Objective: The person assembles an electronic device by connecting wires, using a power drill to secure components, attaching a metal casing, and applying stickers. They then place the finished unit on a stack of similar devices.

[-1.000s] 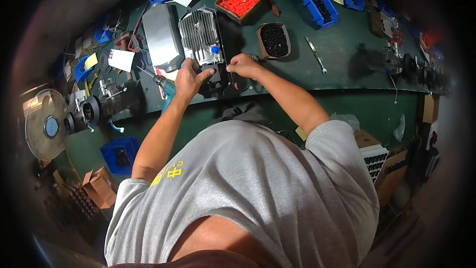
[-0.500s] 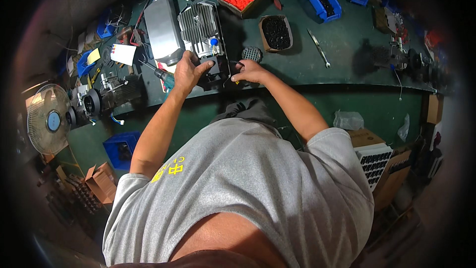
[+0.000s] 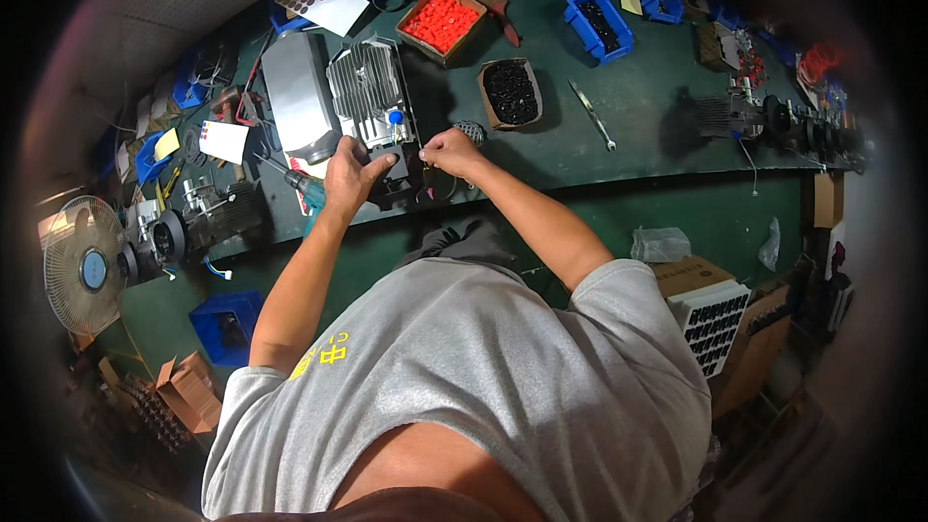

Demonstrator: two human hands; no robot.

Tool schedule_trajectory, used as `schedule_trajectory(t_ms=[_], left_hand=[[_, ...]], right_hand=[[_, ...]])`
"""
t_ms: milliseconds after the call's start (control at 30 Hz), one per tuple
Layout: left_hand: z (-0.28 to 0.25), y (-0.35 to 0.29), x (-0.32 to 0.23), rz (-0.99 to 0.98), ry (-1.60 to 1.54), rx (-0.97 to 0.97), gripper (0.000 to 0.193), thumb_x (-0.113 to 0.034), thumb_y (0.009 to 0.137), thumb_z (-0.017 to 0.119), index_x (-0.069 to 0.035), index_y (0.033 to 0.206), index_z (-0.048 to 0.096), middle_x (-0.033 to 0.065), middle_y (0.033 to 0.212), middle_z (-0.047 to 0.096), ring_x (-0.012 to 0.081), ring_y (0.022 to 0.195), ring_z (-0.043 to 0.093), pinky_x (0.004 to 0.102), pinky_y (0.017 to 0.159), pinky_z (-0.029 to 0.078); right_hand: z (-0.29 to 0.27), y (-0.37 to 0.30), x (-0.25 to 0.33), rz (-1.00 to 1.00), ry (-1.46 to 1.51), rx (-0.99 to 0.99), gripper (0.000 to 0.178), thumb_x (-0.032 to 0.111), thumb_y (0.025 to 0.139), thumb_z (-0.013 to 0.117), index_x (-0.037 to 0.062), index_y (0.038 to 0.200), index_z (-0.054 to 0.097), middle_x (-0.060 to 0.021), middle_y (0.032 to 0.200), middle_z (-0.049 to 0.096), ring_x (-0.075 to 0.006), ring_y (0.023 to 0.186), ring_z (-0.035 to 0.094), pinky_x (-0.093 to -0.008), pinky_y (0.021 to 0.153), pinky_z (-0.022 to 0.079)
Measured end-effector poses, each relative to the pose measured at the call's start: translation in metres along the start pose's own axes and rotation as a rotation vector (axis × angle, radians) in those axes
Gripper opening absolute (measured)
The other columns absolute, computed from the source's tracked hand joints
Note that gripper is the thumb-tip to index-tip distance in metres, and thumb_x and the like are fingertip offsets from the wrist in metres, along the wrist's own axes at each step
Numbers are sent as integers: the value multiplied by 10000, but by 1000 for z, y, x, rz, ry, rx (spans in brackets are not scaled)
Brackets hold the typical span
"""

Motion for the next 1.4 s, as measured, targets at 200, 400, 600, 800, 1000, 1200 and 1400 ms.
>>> schedule_trajectory(t_ms=[200, 400, 600, 800, 1000, 1200, 1400], left_hand=[[2, 2, 1, 3, -18, -3, 581, -440, 721, 893, -14, 928, 557, 167, 780, 653, 367, 761, 645, 464, 694, 486], [-16, -27, 28, -93, -39, -89, 508, -405, 836, 805, -29, 1098, 586, 193, 890, 679, 367, 847, 668, 448, 767, 520], [-34, -88, 149, -59, 203, -338, 515, -154, 841, 711, -21, 1300, 519, 239, 1233, 582, 402, 1140, 571, 485, 966, 473], [-24, -90, 199, -223, 324, -272, 755, -37, 747, 756, -49, 1423, 420, 222, 1319, 519, 427, 1203, 522, 500, 1011, 454], [-25, -72, 209, -275, 305, -315, 830, -25, 720, 786, -133, 1453, 412, 212, 1255, 519, 418, 1141, 556, 505, 946, 478], [-13, -72, 230, -435, 305, -219, 959, -69, 734, 823, -153, 1532, 298, 187, 1239, 582, 396, 1212, 549, 558, 983, 402], [-34, -108, 223, -231, 245, -320, 925, -69, 738, 813, -130, 1523, 328, 189, 1307, 603, 380, 1236, 556, 527, 987, 380]], right_hand=[[-8, 10, 4, -42, -70, -54, 229, 237, 819, 792, 15, 873, 780, -62, 776, 742, -133, 697, 664, -312, 669, 533], [-76, -20, 60, -396, -284, -400, 275, 281, 816, 771, 40, 949, 781, -123, 866, 760, -221, 803, 734, -355, 751, 562], [-183, -21, 26, -91, -1084, -513, 364, 253, 841, 752, 76, 1159, 719, -165, 1081, 718, -360, 994, 692, -483, 862, 554], [-185, -6, 25, -34, -952, -474, 190, 200, 806, 766, 53, 909, 705, -172, 928, 730, -367, 925, 702, -463, 785, 546], [-202, -22, 32, -332, -810, -697, 196, 158, 744, 756, -3, 769, 646, -190, 750, 684, -336, 714, 686, -424, 654, 530], [-145, -45, 31, -195, 193, -461, 212, 15, 860, 733, -27, 1045, 639, -103, 927, 687, -167, 804, 692, -296, 695, 608], [-46, -83, 86, -218, 488, -224, 275, 48, 948, 680, -58, 1195, 625, -142, 1055, 717, -187, 902, 719, -310, 801, 623]])
Point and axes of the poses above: each hand's wrist, its own y-axis towards the middle knuckle, its own z-axis out of the palm, x = y × z, the point moved 10 cm from there along y, towards the middle knuckle
